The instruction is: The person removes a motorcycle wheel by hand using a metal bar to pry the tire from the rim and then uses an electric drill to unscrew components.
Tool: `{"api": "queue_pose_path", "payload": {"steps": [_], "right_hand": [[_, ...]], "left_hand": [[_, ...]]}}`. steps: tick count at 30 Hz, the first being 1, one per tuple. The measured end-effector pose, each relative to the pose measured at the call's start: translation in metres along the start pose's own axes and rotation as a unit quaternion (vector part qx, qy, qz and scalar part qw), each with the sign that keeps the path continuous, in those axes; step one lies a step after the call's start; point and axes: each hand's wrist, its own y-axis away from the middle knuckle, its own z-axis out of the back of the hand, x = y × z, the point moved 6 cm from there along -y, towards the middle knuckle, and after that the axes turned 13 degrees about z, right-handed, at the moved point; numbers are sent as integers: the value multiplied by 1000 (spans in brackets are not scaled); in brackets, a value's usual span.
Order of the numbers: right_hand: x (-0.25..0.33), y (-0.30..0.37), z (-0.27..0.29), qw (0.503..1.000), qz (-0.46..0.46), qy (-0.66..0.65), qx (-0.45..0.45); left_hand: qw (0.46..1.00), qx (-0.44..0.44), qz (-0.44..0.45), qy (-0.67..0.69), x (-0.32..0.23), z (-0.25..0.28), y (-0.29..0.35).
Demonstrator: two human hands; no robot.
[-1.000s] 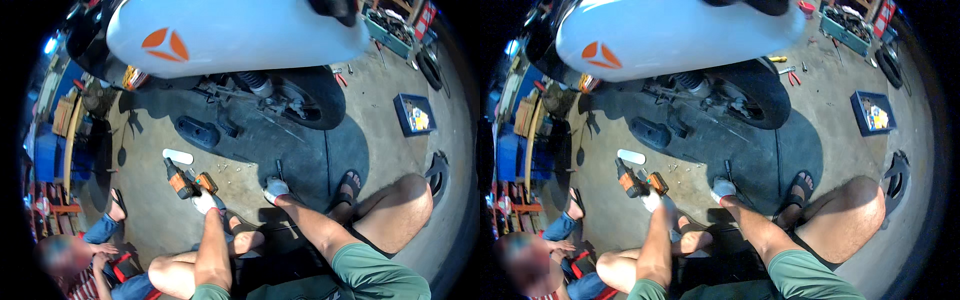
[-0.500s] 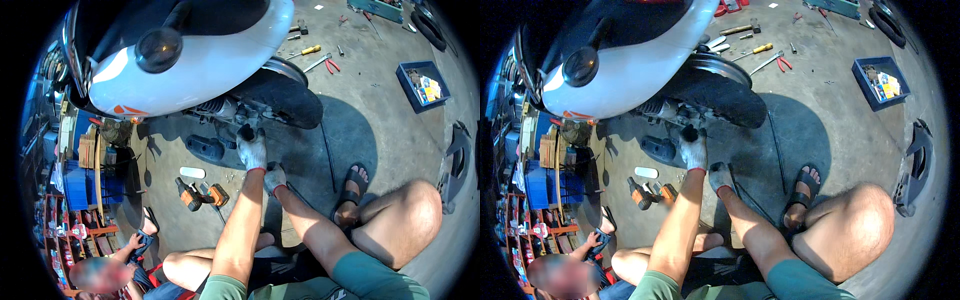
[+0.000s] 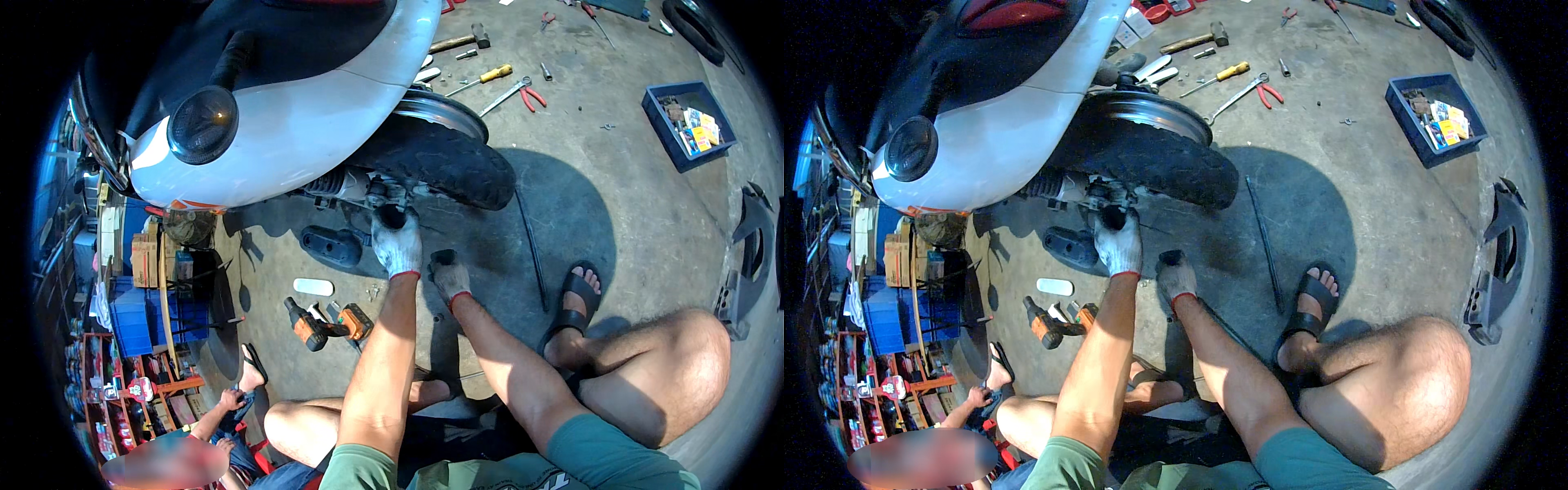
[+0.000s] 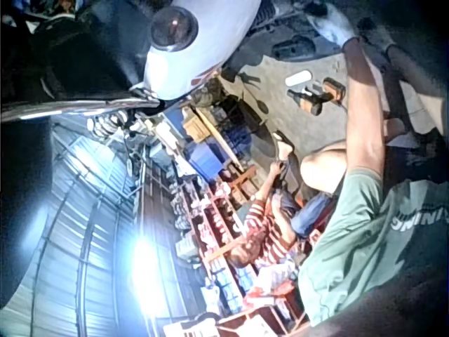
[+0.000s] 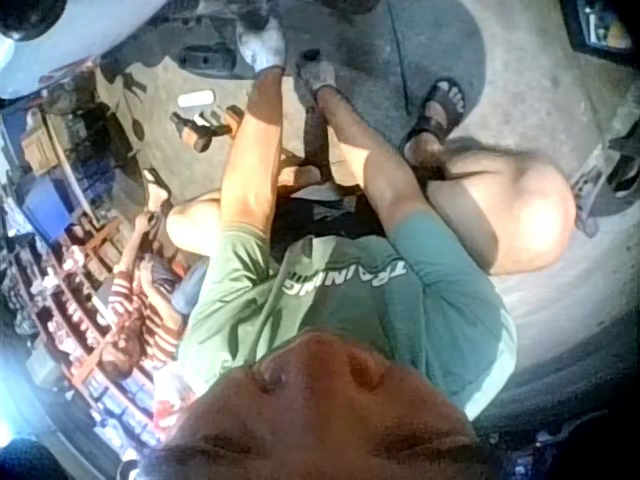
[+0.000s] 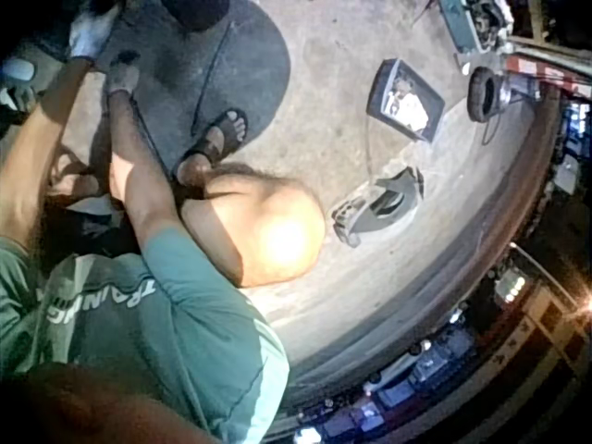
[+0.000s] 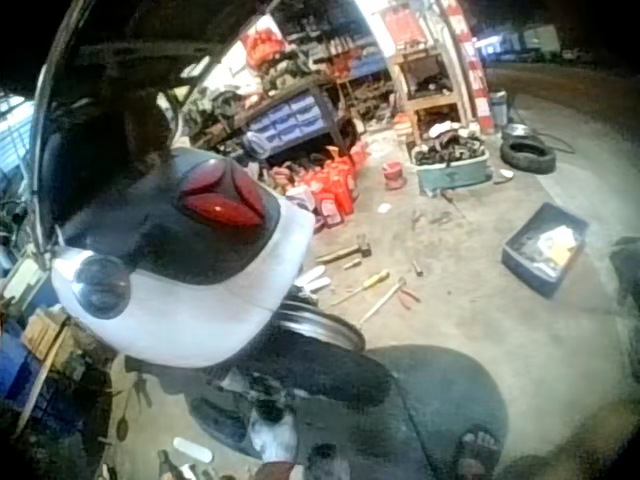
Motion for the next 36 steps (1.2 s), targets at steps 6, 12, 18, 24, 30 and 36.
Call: {"api": "queue_pose_path", "payload": {"steps": [6, 12, 18, 24, 30, 36], "right_hand": [[-6, -22, 9, 981, 38, -179, -59], [64, 19, 3, 981, 98, -170, 6], [71, 8, 21, 976, 113, -183, -30], [114, -7, 53, 925, 237, -268, -129], [139, -20, 59, 947, 259, -143, -129], [155, -10, 63, 935, 301, -119, -147]], "left_hand": [[990, 45, 37, 127, 40, 10, 25], [944, 71, 65, -315, 202, 46, 74], [942, 184, 144, -243, 196, 17, 103], [996, 84, -3, 19, 99, 19, 38], [962, 172, 6, 211, 24, 4, -2], [948, 239, 67, 199, 32, -19, -11]]}}
